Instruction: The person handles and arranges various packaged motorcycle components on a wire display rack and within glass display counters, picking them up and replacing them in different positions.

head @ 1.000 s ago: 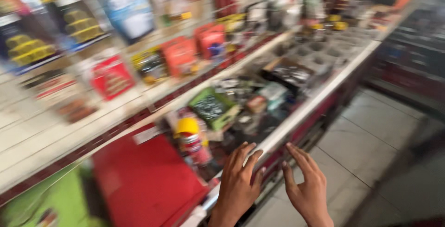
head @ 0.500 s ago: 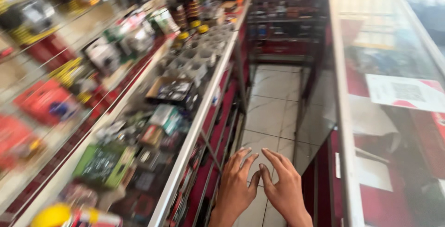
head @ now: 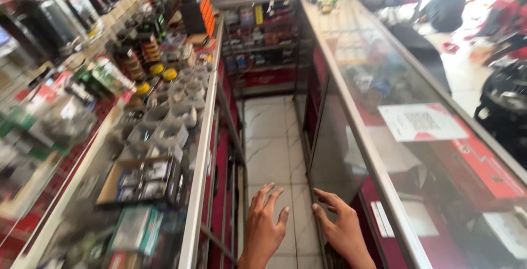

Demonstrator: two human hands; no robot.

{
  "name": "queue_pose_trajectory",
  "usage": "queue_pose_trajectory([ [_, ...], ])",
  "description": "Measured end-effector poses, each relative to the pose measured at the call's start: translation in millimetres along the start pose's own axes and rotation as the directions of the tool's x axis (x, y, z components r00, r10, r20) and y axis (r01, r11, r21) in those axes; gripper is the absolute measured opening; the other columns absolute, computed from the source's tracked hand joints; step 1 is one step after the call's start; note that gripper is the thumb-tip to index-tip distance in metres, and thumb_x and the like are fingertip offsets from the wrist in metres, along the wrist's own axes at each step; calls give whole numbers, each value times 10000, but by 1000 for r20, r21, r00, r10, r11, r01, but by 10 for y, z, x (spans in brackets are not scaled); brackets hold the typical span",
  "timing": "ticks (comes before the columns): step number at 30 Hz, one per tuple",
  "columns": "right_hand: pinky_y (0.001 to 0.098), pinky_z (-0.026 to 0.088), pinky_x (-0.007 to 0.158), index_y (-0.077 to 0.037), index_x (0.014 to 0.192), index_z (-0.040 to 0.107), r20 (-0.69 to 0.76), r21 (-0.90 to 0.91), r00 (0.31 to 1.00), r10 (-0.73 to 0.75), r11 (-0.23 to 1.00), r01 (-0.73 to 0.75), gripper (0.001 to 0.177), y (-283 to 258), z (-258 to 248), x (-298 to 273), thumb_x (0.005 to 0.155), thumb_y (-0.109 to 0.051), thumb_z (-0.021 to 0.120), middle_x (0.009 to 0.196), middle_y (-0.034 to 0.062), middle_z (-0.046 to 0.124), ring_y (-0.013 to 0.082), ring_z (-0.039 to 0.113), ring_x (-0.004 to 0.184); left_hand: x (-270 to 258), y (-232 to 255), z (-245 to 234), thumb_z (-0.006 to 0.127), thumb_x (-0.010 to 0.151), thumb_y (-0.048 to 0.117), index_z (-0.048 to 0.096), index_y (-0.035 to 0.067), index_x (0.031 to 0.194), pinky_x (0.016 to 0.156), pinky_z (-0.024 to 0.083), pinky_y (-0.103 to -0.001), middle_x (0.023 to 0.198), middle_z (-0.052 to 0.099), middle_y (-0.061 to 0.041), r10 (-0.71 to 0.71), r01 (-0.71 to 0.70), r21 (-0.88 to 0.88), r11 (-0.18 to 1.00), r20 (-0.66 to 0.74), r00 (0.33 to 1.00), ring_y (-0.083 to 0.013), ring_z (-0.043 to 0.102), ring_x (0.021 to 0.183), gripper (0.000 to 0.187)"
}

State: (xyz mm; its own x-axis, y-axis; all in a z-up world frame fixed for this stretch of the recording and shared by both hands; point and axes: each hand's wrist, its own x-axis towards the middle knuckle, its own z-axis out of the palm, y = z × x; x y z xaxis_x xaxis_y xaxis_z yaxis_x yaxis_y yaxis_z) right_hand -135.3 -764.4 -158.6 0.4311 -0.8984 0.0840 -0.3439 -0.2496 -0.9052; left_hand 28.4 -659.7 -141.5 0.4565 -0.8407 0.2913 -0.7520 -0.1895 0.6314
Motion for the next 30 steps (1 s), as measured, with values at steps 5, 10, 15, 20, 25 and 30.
queue_pose_trajectory([
  [5,386,553,986,-159,1317,684,-91,-59,996,-21,998,16,438,-208,258,463,885,-226,707,1243,82,756,225,712,1186,539,-303,-225,704,914,264,626,133,1369,1080,445,-425,1403,556,-66,-63,67,-35,997,112,992,-299,534,1310,480],
  [10,387,550,999,-167,1312,687,-43,-127,998,41,991,-46,425,-310,500,727,894,-236,710,1248,65,754,223,704,1195,943,-534,-281,699,913,265,625,139,1375,1073,459,-420,1420,568,-54,-80,90,-71,993,141,987,-284,551,1298,484],
  [15,376,554,1004,-165,1320,684,-47,-64,998,38,997,-41,434,-320,682,1186,890,-222,702,1228,72,773,220,714,1200,1377,-778,-222,702,911,268,635,142,1366,1063,478,-410,1380,578,-45,-62,76,-95,993,147,987,-272,566,1282,476],
  [20,376,549,1000,-160,1319,683,-46,-72,999,2,997,-5,434,-204,858,1793,890,-223,703,1239,71,763,221,711,1194,1870,-1085,-51,701,912,274,635,166,1369,1050,481,-408,1420,569,-31,-126,139,-54,989,197,972,-264,555,1295,474],
  [25,369,551,1005,-168,1327,678,-35,-37,999,-12,999,10,438,-211,982,2651,894,-231,698,1237,64,764,216,719,1176,2559,-1352,116,731,888,247,650,131,1304,1068,473,-422,1368,587,-54,-57,59,-15,998,126,990,-291,560,1289,440],
  [30,349,565,977,-184,1374,679,-10,3,999,40,999,-40,486,-217,922,3483,892,-236,698,1236,49,767,197,730,1134,3411,-1386,219,727,887,237,638,156,1351,1098,433,-420,1404,560,-37,-144,141,27,990,210,967,-277,522,1338,479],
])
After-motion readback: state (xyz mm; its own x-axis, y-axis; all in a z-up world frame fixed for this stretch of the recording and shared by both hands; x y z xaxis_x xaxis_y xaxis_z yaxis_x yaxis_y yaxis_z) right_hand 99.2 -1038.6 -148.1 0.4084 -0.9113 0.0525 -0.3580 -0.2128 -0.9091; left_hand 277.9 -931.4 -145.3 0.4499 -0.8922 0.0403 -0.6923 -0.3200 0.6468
